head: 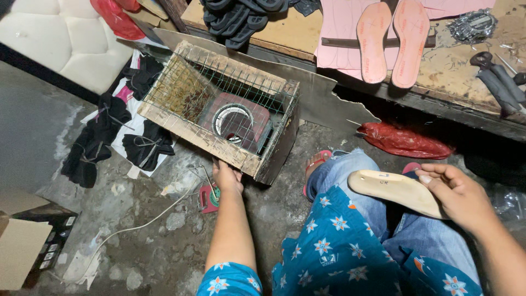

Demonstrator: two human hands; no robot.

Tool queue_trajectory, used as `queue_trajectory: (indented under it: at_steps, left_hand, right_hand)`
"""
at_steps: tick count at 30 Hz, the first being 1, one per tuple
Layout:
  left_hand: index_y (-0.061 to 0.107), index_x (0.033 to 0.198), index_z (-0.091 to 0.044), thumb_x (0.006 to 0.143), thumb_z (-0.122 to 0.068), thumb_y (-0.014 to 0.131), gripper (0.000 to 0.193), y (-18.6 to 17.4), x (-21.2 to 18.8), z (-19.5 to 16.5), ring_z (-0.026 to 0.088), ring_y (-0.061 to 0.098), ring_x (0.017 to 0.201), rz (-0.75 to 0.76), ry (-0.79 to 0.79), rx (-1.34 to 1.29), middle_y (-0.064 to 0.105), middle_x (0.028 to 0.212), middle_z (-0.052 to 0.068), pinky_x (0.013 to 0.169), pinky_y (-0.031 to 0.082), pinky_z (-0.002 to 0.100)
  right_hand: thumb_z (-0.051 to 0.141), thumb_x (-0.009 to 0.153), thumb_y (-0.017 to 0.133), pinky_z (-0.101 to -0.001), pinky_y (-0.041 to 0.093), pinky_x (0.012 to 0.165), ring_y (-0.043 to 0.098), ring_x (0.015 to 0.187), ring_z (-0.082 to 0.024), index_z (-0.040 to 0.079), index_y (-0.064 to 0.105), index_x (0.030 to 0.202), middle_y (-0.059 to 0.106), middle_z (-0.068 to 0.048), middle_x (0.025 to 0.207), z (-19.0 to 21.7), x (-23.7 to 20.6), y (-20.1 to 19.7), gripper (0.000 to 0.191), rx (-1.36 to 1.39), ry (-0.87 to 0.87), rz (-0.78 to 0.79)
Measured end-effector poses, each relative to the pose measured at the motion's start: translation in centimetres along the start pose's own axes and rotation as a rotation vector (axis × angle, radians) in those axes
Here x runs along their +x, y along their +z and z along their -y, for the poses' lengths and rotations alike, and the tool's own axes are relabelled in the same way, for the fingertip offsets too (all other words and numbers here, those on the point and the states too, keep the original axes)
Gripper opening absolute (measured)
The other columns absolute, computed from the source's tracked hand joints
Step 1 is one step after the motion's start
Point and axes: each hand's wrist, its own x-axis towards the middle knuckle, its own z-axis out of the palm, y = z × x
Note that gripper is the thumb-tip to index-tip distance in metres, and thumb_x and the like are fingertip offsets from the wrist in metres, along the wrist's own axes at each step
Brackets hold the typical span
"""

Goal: The person hammers a brown insole onto a shoe last, then uses a prying tool to remove a pink insole from another last. They place the last on a small electric heater, then fit a brown shoe upper over the last and use a prying tool to secure the upper to the sole.

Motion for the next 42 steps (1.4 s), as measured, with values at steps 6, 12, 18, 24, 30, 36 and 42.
queue_trajectory:
  at_steps: [6,12,18,24,30,36,42]
  left_hand:
    - [0.061,0.111,-0.018,0.098,-0.036,0.059,0.022,-0.1,0.3,-0.4,0.009,0.057,0.058,-0.047,-0.060,-0.037,0.065,0.082,-0.001,0.044,0.041,0.023]
    - [0.056,0.111,-0.014,0.098,-0.030,0.062,0.022,-0.1,0.6,-0.5,0.010,0.059,0.057,-0.123,-0.088,-0.051,0.063,0.085,0.001,0.045,0.045,0.023]
    - [0.057,0.108,-0.018,0.097,-0.029,0.062,0.017,0.2,0.7,-0.6,0.007,0.048,0.047,-0.109,-0.023,-0.042,0.059,0.074,-0.001,0.038,0.032,0.023]
    - [0.059,0.112,-0.017,0.101,-0.030,0.061,0.017,0.5,1.0,-0.5,0.006,0.046,0.042,-0.051,0.036,-0.016,0.059,0.068,-0.002,0.033,0.026,0.024]
    - [0.057,0.122,-0.021,0.100,-0.027,0.064,0.024,0.9,1.4,-0.6,0.013,0.065,0.068,0.019,0.011,-0.078,0.069,0.093,0.001,0.049,0.045,0.028]
    - [0.057,0.127,-0.013,0.098,-0.018,0.061,0.030,1.2,1.9,-0.7,0.023,0.071,0.098,0.043,-0.054,-0.133,0.069,0.113,0.008,0.081,0.062,0.042]
    - [0.060,0.121,-0.010,0.100,-0.021,0.060,0.023,1.1,1.9,-0.3,0.022,0.072,0.095,0.041,-0.074,-0.125,0.070,0.110,0.007,0.078,0.062,0.038]
  right_hand:
    - [0.018,0.101,0.059,-0.0271,0.049,0.096,0.068,0.109,-0.015,-0.004,0.061,0.132,0.074,-0.011,0.119,0.9,-0.3,0.2,0.038,-0.018,0.023,0.003]
    - [0.016,0.101,0.058,-0.0268,0.049,0.097,0.068,0.109,-0.014,-0.004,0.061,0.131,0.074,-0.011,0.118,1.0,-0.2,0.4,0.036,0.028,-0.001,0.022]
    - [0.016,0.101,0.059,-0.0265,0.050,0.095,0.068,0.107,-0.014,-0.003,0.063,0.130,0.075,-0.010,0.117,1.0,-0.3,0.3,0.036,-0.017,-0.006,0.005]
    - [0.017,0.100,0.061,-0.0272,0.049,0.093,0.067,0.105,-0.014,-0.003,0.064,0.130,0.075,-0.011,0.115,1.2,-0.4,0.5,0.036,-0.015,0.038,-0.010]
    - [0.017,0.100,0.061,-0.0277,0.050,0.094,0.068,0.106,-0.014,-0.003,0.063,0.130,0.074,-0.011,0.116,0.9,-0.4,0.4,0.037,0.004,0.025,0.001]
    - [0.018,0.100,0.061,-0.0278,0.050,0.096,0.067,0.107,-0.014,-0.003,0.062,0.131,0.074,-0.011,0.119,0.6,-0.2,0.4,0.038,0.021,0.012,0.005]
    - [0.018,0.100,0.061,-0.0280,0.049,0.096,0.068,0.107,-0.014,-0.003,0.063,0.130,0.075,-0.011,0.117,0.8,-0.3,0.5,0.037,-0.011,0.021,-0.007]
